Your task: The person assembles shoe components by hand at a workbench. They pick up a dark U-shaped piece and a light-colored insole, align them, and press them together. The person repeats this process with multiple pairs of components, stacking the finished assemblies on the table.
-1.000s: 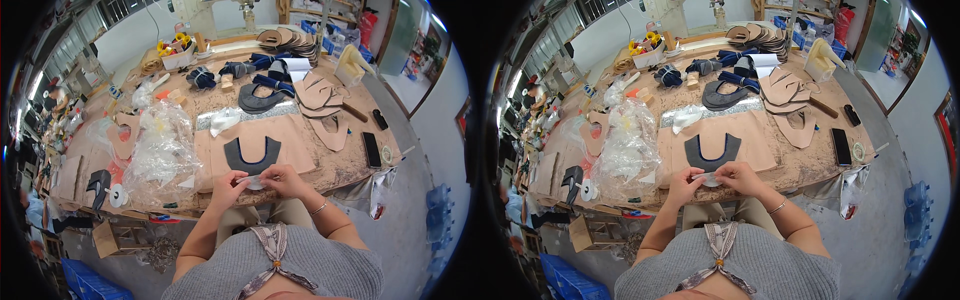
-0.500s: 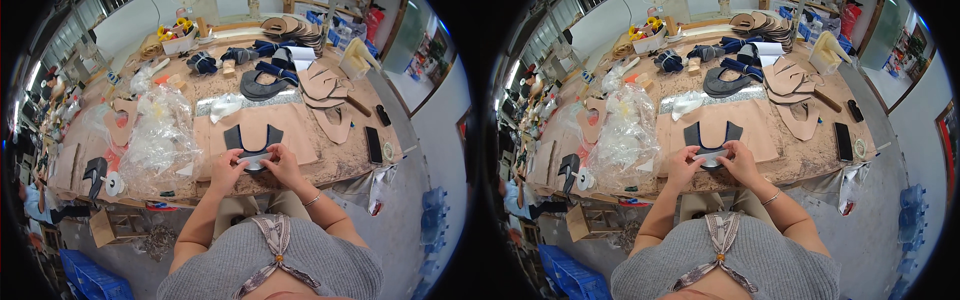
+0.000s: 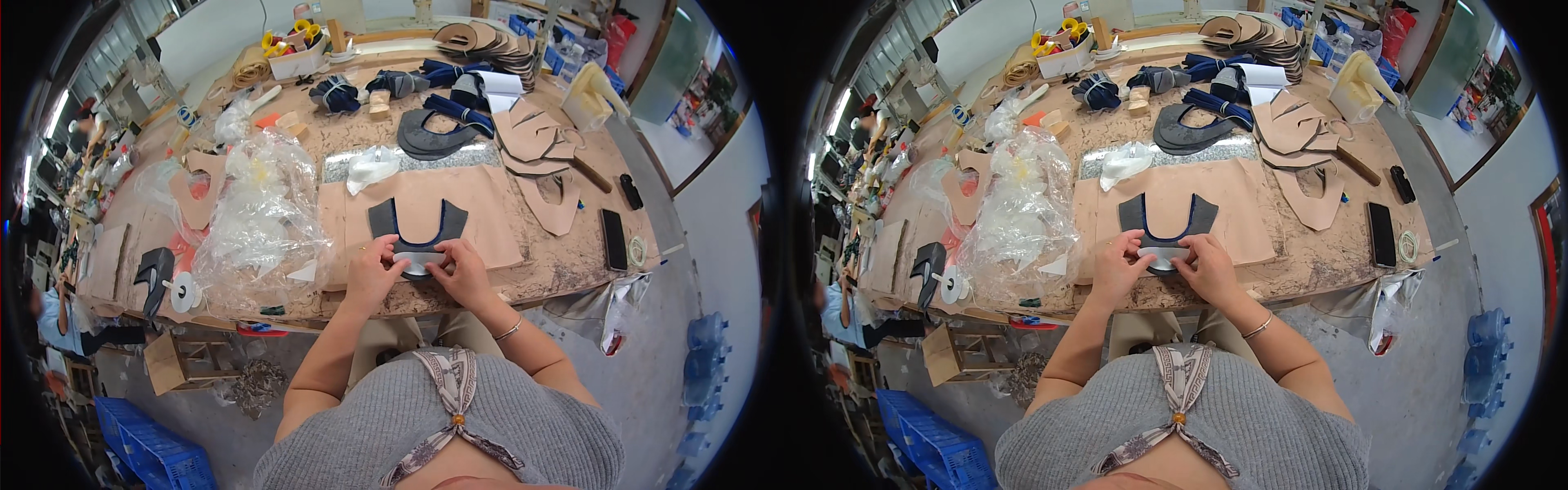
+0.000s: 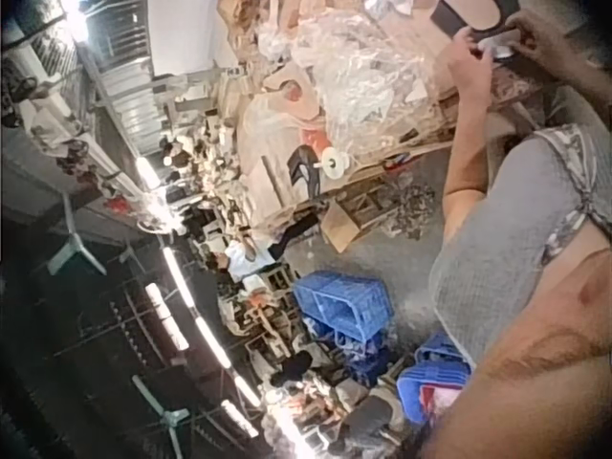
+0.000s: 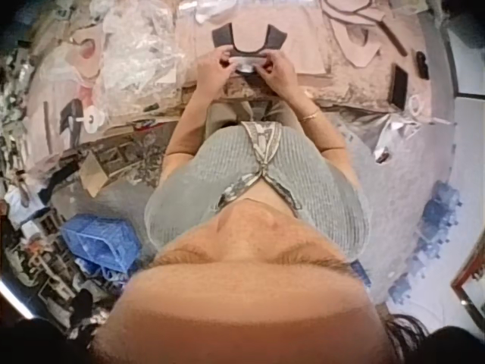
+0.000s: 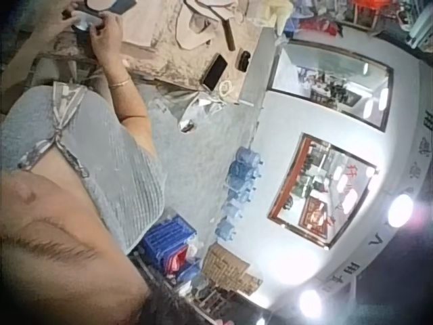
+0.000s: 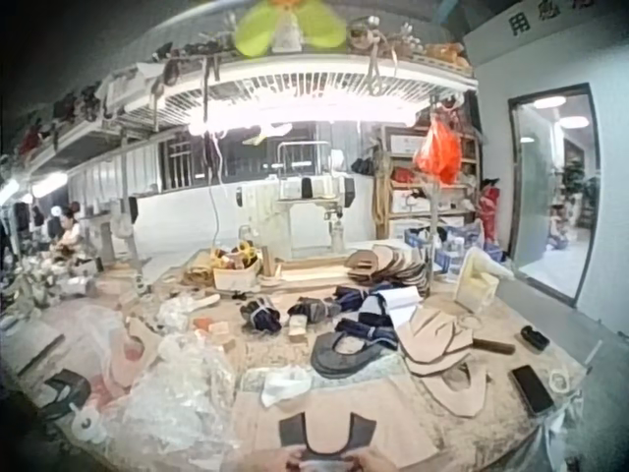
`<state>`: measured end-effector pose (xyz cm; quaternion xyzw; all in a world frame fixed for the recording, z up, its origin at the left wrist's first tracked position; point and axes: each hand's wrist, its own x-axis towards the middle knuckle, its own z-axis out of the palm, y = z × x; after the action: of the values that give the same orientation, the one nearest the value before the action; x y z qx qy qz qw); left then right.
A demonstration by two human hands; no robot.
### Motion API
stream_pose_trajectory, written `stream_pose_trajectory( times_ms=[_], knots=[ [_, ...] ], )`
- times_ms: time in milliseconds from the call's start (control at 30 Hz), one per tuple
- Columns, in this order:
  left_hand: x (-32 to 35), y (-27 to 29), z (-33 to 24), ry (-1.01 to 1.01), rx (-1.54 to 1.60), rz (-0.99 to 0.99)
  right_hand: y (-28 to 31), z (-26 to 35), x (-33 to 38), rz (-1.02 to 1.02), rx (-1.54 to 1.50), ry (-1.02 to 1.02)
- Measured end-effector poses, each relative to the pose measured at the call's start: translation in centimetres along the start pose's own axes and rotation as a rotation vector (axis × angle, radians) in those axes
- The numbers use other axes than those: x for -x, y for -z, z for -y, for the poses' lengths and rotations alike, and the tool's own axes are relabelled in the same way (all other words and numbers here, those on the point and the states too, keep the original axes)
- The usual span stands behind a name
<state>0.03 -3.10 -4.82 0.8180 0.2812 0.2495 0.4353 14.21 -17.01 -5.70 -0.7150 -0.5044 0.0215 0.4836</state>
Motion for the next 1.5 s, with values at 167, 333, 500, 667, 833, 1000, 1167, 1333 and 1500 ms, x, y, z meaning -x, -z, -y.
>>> stream_pose_trajectory(
  times_ms=[167, 333, 500, 667, 833, 1000, 1167, 1333, 1500],
  knots=[
    [-1.2, 0.5, 0.4, -0.253, -0.309, -0.282, 0.2, 0.4, -0.6, 0.017, 0.038, 0.088],
    [2.4, -1.4, -1.3, -0.597, -0.540, 0.032, 0.1, 0.1, -0.3, -0.016, 0.190, 0.238],
    [3.6, -2.6, -1.2, -0.544, -0.708, 0.165, 1.5, -1.1, 1.4, 0.056, 0.339, 0.327],
    [3.5, -3.5, -1.3, -0.574, -0.771, 0.161, 12.4, -7.6, -0.8, -0.291, 0.368, -0.091],
    [3.8, -5.6, -2.2, -0.553, -0.707, 0.100, 18.3, -14.0, -1.3, -0.059, 0.457, -0.103],
    [4.0, -5.8, -2.3, -0.525, -0.696, 0.102, 19.7, -15.9, -1.6, 0.136, 0.488, -0.108],
    [4.1, -5.7, -2.3, -0.527, -0.702, 0.081, 20.0, -15.4, -1.7, 0.197, 0.530, -0.034],
    [4.1, -5.6, -2.6, -0.532, -0.695, 0.073, 22.1, -14.9, -1.4, 0.363, 0.487, -0.072],
    [4.0, -5.5, -2.7, -0.538, -0.694, 0.069, 21.8, -13.6, -0.9, 0.432, 0.676, 0.019]
  ],
)
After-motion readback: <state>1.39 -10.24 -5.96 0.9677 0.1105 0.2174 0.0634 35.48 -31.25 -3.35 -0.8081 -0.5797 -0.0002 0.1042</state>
